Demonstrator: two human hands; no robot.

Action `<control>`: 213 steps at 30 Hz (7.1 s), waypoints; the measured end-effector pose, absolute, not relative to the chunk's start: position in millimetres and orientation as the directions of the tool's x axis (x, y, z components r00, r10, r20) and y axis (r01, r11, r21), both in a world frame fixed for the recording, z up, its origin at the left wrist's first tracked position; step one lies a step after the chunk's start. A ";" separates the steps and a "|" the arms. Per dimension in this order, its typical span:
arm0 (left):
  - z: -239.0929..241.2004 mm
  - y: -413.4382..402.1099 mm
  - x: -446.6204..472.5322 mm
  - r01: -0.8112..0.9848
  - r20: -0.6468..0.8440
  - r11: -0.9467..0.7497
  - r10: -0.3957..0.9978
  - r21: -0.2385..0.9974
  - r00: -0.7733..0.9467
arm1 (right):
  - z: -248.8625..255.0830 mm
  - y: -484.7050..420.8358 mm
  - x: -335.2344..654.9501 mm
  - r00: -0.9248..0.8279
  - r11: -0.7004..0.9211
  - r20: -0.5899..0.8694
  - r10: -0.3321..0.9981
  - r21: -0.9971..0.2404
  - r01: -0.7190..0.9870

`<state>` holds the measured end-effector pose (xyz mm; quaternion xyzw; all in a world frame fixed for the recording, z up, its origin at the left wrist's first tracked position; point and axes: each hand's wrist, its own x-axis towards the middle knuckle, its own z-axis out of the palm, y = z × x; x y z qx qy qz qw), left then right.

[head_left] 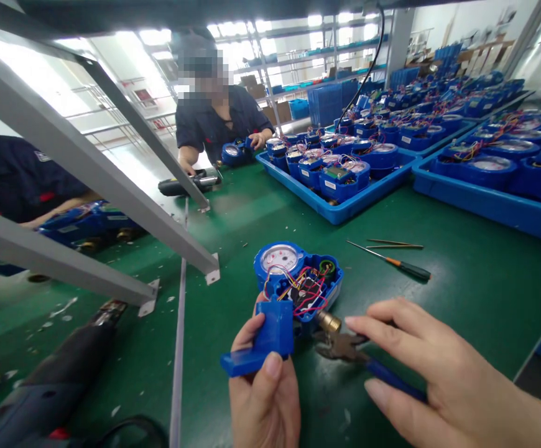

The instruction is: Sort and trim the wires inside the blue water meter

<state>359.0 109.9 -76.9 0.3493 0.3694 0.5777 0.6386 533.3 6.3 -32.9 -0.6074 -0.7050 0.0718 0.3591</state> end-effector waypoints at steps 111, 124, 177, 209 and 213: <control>-76.8 96.6 367.5 -0.471 0.073 -0.119 0.991 0.874 -0.113 | -52.5 44.2 517.1 -0.095 0.332 0.567 0.818 -0.330 0.884; -73.4 93.0 367.6 -0.298 0.124 -0.165 0.981 0.940 -0.151 | -52.1 38.8 523.0 -0.189 0.354 0.509 0.840 -0.249 0.902; -71.5 91.4 367.5 -0.216 0.226 -0.247 0.967 0.945 -0.117 | -45.7 50.5 519.7 0.119 0.200 0.203 0.972 -0.979 0.033; -41.8 97.6 356.5 -0.115 -0.405 0.422 0.903 0.899 0.144 | -52.2 60.2 523.6 -0.100 0.128 0.167 0.981 -0.940 -0.316; -41.2 96.9 356.6 -0.121 -0.397 0.414 0.907 0.902 0.139 | -46.3 60.1 530.5 -0.134 0.221 0.225 0.965 -0.974 -0.043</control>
